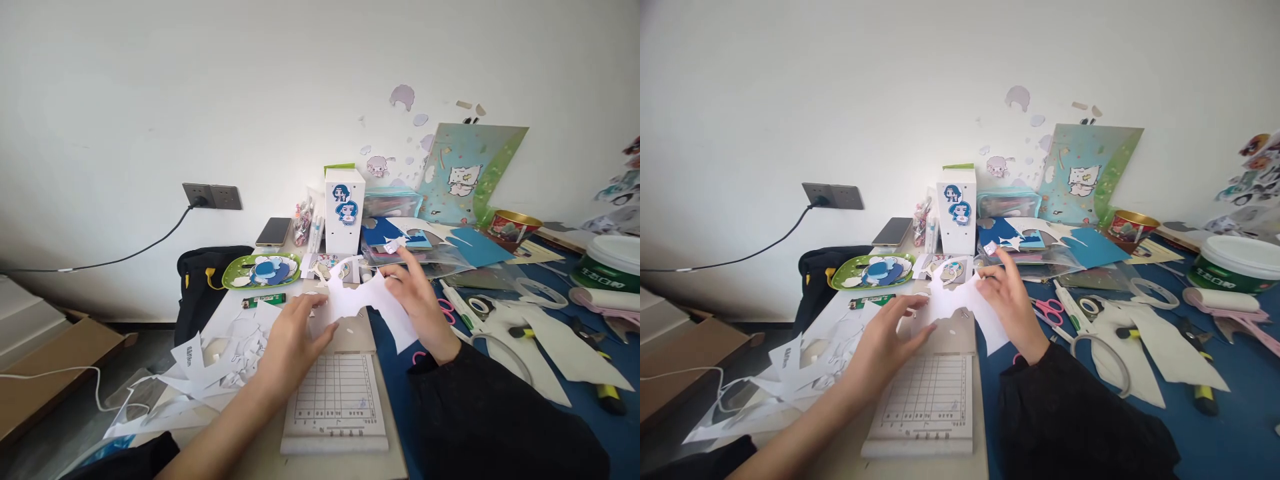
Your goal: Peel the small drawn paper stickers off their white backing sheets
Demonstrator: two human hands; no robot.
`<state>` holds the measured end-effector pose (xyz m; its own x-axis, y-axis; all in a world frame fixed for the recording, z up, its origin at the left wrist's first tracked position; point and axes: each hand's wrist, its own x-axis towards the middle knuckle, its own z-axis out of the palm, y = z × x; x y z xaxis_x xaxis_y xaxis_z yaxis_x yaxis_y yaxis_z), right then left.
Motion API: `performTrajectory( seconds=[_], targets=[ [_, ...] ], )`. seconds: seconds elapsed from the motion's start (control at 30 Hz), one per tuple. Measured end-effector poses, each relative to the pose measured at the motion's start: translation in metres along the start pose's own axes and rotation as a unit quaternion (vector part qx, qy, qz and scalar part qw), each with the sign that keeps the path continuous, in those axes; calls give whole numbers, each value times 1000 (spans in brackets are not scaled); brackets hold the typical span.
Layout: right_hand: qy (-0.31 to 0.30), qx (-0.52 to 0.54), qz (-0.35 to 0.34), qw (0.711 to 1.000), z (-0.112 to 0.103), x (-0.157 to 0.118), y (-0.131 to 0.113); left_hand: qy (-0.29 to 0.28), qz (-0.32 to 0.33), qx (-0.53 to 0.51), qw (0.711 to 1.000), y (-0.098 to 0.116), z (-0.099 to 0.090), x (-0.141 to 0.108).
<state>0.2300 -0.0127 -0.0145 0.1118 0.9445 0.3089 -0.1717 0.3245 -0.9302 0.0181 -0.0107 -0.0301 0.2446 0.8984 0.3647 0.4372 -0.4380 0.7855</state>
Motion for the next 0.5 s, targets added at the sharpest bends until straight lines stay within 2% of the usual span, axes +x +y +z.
performTrajectory(
  seconds=[0.1, 0.2, 0.33, 0.5],
  targets=[
    [88, 25, -32, 995, -8, 7, -3, 8, -45, -114, 992, 5, -7, 4],
    [124, 17, -31, 992, -14, 12, -1, 15, -91, -243, 966, 7, -14, 9],
    [129, -6, -9, 992, -14, 11, 6, 22, -142, -380, 914, 8, -19, 11],
    [87, -47, 7, 995, -9, 7, 11, 4, -171, -464, 869, 12, -21, 12]
  ],
)
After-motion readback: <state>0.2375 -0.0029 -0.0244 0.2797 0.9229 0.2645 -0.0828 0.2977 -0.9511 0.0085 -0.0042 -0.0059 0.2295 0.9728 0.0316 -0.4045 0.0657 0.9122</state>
